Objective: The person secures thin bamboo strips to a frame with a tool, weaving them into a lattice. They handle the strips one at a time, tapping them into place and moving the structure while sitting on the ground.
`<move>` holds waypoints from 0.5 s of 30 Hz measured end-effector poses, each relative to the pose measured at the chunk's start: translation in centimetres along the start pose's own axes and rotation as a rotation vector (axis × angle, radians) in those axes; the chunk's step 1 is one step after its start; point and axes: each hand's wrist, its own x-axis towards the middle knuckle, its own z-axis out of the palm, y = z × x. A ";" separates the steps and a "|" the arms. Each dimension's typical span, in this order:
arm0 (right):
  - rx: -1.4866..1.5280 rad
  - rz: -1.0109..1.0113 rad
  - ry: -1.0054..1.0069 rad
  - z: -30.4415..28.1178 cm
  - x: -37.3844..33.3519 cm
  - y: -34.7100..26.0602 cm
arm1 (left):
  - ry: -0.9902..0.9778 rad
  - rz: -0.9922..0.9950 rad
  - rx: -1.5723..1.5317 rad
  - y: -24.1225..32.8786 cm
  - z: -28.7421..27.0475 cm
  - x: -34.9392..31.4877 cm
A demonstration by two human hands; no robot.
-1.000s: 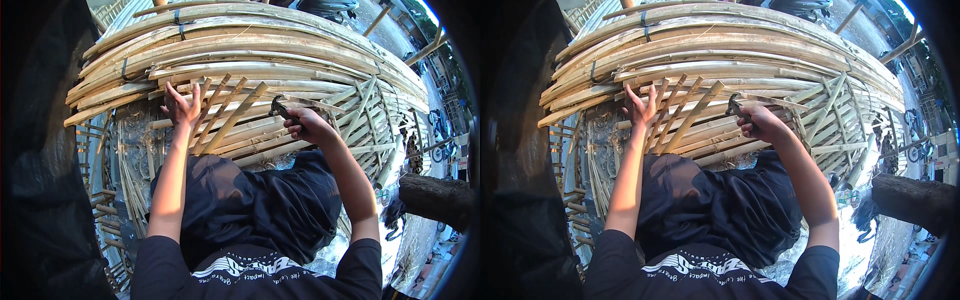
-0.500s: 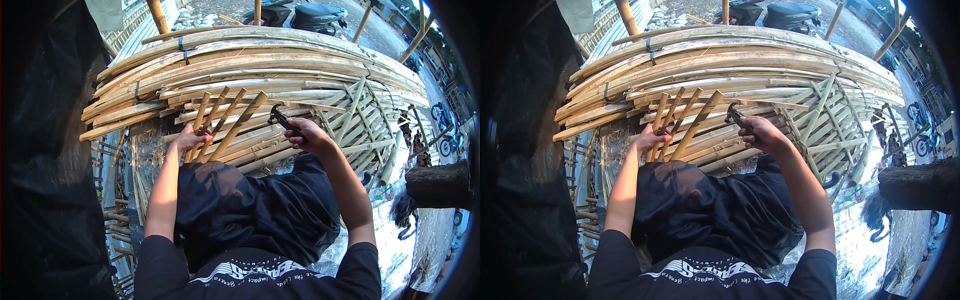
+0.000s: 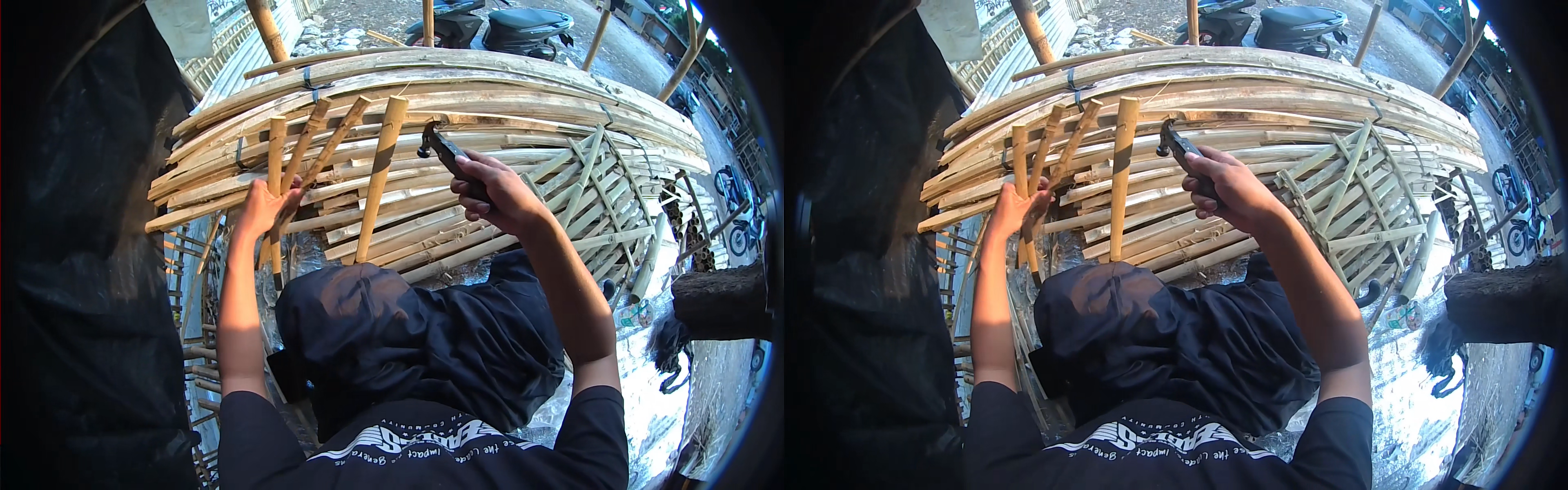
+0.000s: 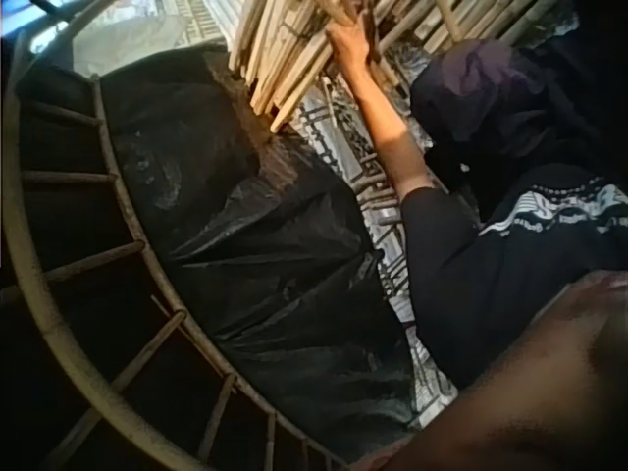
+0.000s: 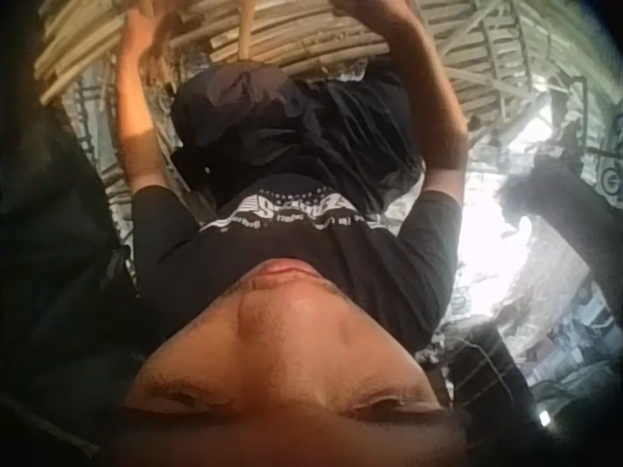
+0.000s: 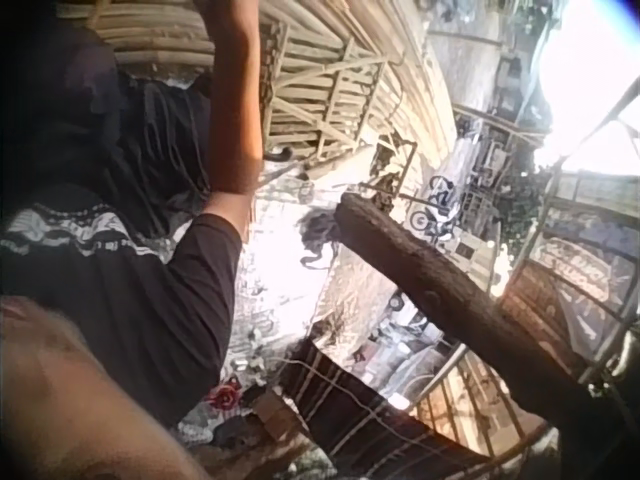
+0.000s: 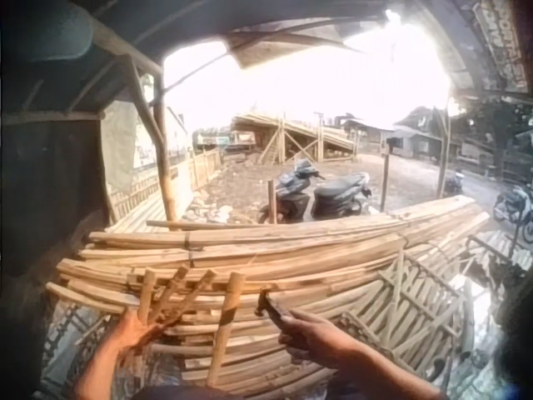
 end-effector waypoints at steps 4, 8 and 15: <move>-0.052 -0.103 -0.119 3.3 -0.1 -1.8 | 0.119 0.199 0.190 4.0 -4.3 -2.6; -0.161 -0.173 -0.150 6.7 1.0 -3.8 | 0.212 0.218 0.182 4.8 -7.7 -4.1; -0.385 -0.372 -0.302 13.3 5.8 -4.3 | 0.546 0.325 0.348 3.8 -14.9 -7.3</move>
